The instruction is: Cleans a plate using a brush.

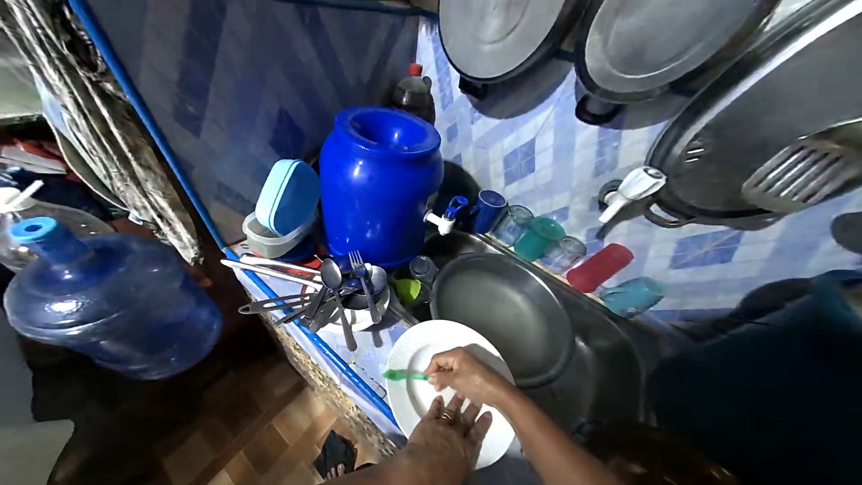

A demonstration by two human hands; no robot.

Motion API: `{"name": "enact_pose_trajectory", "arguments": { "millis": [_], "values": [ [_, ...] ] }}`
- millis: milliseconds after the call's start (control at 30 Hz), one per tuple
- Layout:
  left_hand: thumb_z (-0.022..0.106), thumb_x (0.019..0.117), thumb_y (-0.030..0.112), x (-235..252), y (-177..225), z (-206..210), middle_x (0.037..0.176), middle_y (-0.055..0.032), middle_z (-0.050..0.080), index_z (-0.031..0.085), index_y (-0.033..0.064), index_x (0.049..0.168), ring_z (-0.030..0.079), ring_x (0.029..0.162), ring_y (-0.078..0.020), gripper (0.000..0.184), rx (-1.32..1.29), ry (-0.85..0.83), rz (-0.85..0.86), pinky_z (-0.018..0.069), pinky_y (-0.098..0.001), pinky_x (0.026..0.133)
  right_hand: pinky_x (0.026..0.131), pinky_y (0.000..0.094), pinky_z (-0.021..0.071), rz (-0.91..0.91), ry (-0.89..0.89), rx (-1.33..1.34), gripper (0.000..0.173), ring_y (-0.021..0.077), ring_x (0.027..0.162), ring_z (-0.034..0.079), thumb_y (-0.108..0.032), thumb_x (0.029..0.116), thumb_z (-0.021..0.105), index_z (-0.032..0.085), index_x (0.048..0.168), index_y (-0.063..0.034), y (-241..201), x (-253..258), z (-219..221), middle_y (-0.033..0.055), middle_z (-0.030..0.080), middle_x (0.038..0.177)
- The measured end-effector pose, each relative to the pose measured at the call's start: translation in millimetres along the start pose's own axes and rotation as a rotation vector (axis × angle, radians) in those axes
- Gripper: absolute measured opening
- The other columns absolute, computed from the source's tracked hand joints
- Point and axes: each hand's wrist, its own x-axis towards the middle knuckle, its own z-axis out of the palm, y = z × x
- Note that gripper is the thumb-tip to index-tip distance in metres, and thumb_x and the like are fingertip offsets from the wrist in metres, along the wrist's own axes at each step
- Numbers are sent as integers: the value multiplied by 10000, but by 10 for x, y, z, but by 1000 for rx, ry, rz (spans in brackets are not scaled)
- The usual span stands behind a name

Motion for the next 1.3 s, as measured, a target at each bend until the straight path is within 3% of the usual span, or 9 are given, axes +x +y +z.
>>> {"name": "enact_pose_trajectory", "arguments": {
  "millis": [100, 233, 333, 467, 600, 733, 833, 967, 1300],
  "values": [
    [608, 952, -13, 13, 21, 1, 1715, -142, 115, 169, 106, 1648, 91, 1575, -393, 832, 10, -42, 2, 144, -637, 1222, 872, 370, 541, 36, 189, 27, 199, 187, 885, 668, -90, 1033, 568, 703, 1081, 47, 124, 74, -50, 144, 706, 973],
    [600, 948, -30, 8, -5, -6, 1694, -157, 203, 196, 105, 1642, 139, 1570, -382, 815, 17, -10, -2, 150, -626, 1223, 866, 335, 536, -11, 40, 1, 228, 161, 881, 648, -107, 1043, 547, 682, 1131, 55, -35, -3, 45, 136, 686, 999],
    [617, 949, -3, 10, 13, 1, 1716, -140, 112, 146, 110, 1651, 82, 1579, -380, 854, 27, -49, 5, 136, -628, 1225, 886, 363, 539, 41, 182, 5, 211, 181, 896, 668, -108, 1040, 564, 710, 1090, 36, 50, 53, -12, 135, 707, 978],
    [572, 967, -28, -19, 21, -62, 1700, -169, 170, 165, 105, 1648, 113, 1573, -388, 804, 30, -50, -10, 130, -622, 1229, 846, 322, 537, 1, 82, 13, 224, 146, 866, 643, -117, 1040, 550, 684, 1125, 41, -22, 0, 77, 120, 683, 985],
    [556, 976, -28, 6, 25, -8, 1715, -140, 119, 149, 114, 1651, 86, 1578, -379, 801, 34, -45, -3, 140, -617, 1231, 860, 364, 539, 51, 253, 8, 196, 171, 869, 666, -113, 1034, 574, 717, 1064, 18, 63, 54, 22, 115, 710, 947],
    [610, 969, 14, -40, -28, -16, 1705, -152, 161, 171, 112, 1648, 106, 1576, -379, 815, 39, -37, 24, 140, -609, 1230, 861, 351, 536, 31, 166, -31, 243, 168, 883, 658, -154, 1046, 551, 697, 1136, 17, -24, -12, 71, 120, 698, 997],
    [591, 984, 14, -130, -183, -2, 1697, -103, 228, 260, 159, 1635, 147, 1573, -356, 745, 20, -4, 102, 155, -621, 1223, 885, 406, 545, 84, 337, -65, 223, 212, 898, 680, -147, 1042, 561, 716, 1074, 9, 46, -33, -9, 135, 709, 972],
    [485, 1028, -3, -258, -417, -153, 1681, -26, 293, 354, 271, 1606, 146, 1577, -330, 653, 24, -42, 119, 88, -655, 1225, 893, 426, 537, 97, 375, -71, 254, 241, 921, 673, -148, 1040, 521, 701, 1111, 17, 93, -170, 167, 149, 702, 987],
    [571, 963, -36, -267, -420, -209, 1702, -3, 233, 288, 303, 1628, 92, 1585, -329, 798, 70, -115, 125, 76, -642, 1226, 908, 447, 533, 155, 440, -117, 264, 268, 939, 677, -152, 1045, 516, 703, 1105, 25, 76, -139, 286, 165, 702, 1003]
  ]
}}
